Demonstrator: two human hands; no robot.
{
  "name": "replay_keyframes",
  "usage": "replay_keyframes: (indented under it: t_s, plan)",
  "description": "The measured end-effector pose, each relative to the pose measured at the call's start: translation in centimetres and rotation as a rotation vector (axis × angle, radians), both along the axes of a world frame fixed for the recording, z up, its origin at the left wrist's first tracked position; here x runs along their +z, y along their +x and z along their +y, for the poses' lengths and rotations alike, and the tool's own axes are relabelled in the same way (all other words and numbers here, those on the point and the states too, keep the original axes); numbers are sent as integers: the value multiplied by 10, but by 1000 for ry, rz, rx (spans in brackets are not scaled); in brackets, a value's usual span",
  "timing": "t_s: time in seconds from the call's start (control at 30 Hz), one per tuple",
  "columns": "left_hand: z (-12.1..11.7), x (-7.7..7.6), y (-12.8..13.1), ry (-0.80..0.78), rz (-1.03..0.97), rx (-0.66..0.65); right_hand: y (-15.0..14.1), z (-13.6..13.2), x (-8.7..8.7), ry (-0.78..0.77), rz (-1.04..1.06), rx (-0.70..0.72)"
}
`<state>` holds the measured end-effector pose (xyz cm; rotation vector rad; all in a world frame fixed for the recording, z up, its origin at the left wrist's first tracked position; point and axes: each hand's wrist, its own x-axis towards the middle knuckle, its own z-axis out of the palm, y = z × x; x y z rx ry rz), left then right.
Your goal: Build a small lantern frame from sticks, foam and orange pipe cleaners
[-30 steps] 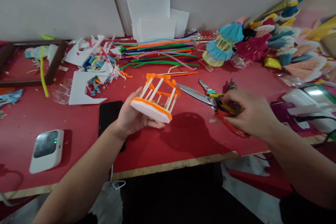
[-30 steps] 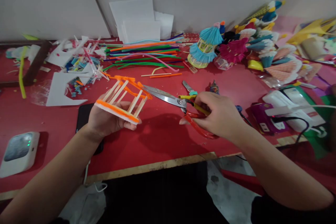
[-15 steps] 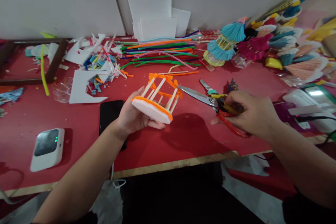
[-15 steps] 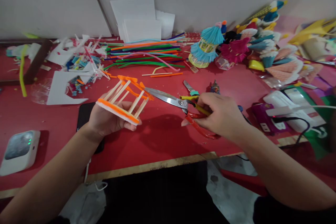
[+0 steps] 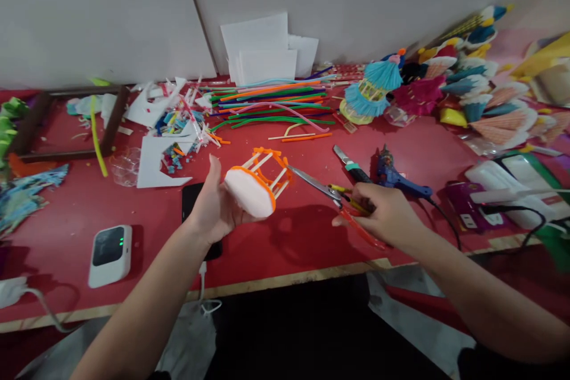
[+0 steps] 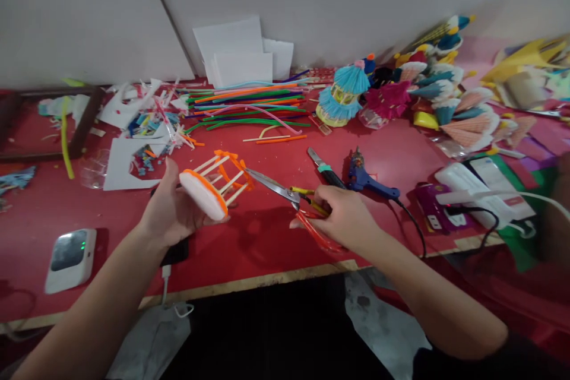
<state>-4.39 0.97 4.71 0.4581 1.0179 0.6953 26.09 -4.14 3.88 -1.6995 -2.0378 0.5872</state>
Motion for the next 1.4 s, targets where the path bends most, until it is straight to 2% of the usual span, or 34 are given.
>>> replay_keyframes:
  t_s: [0.1, 0.2, 0.27, 0.33, 0.5, 0.8, 1.07, 1.2, 1.4]
  plan:
    - [-11, 1, 0, 138, 183, 200, -11, -5, -4, -74, 59, -14]
    - [-25, -6, -2, 371, 352, 382, -22, -12, -8, -141, 91, -48]
    - [-36, -10, -5, 525, 451, 358, -29, -18, -11, -180, 99, -63]
    - [-46, -12, -5, 608, 570, 287, -34, -24, -14, -215, 102, -68]
    - [-59, -9, -3, 579, 779, 210, -41, -32, -18, -223, 84, -76]
    - [-55, -3, -3, 550, 994, 140, -44, -37, -22, -290, 104, -72]
    - [-52, 4, -5, 538, 1034, 107, -49, -38, -24, -352, 158, -96]
    - [-51, 7, -6, 520, 1017, 98, -47, -36, -23, -232, 115, -78]
    - [-49, 13, -7, 416, 758, 104, -44, -34, -28, -38, -17, -92]
